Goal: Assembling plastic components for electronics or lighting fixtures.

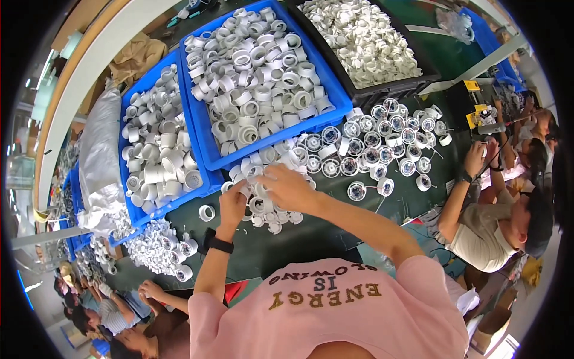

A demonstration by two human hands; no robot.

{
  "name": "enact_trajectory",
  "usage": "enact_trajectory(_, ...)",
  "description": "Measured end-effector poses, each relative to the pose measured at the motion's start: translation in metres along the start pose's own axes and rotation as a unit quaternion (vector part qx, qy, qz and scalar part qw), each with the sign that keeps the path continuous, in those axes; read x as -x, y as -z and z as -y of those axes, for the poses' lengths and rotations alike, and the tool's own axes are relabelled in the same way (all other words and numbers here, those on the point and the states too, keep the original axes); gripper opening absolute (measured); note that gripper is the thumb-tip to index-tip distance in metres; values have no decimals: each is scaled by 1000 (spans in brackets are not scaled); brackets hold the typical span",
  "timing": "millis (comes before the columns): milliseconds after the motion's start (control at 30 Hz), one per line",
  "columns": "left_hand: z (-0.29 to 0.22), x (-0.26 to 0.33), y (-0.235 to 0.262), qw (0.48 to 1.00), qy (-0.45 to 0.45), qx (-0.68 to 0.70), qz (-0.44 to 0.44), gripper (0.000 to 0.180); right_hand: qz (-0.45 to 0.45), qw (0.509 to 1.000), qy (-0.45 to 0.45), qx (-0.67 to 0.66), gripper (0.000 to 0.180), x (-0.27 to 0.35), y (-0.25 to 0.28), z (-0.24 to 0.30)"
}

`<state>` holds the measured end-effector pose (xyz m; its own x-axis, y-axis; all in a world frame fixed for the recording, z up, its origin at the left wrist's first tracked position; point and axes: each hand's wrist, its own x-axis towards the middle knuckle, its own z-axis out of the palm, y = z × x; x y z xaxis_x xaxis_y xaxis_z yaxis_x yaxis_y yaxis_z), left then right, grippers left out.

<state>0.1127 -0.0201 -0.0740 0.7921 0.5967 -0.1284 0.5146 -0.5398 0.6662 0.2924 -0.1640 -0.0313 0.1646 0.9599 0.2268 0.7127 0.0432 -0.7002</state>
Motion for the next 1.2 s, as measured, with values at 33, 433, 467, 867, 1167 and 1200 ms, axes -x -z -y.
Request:
enact_trajectory(33, -3, -1, -3, 1000, -1, -2, 1, 49, -2, 1000, 0, -1, 37, -3, -7, 5)
enact_trajectory(433, -39, -19, 47, 997, 4, 80, -24, 29, -105, 993, 54, 12, 59, -4, 18, -22)
enact_trajectory(467, -63, -36, 47, 996, -6, 84, -23, 29, -137, 989, 49, -11, 56, -1, 47, -40)
enact_trajectory(867, -291, -333, -40, 874, 81, 456, 149, 59, -314, 872, -357, 117, 67, -26, 359, -289)
enact_trajectory(1167, -313, -472, -105, 992, -104, -61, 34, 132, -244, 870, -409, 124, 76, -115, 392, -359)
enact_trajectory(1200, -311, -477, -112, 991, -105, -82, 28, 136, -229, 867, -427, 119, 76, -123, 391, -364)
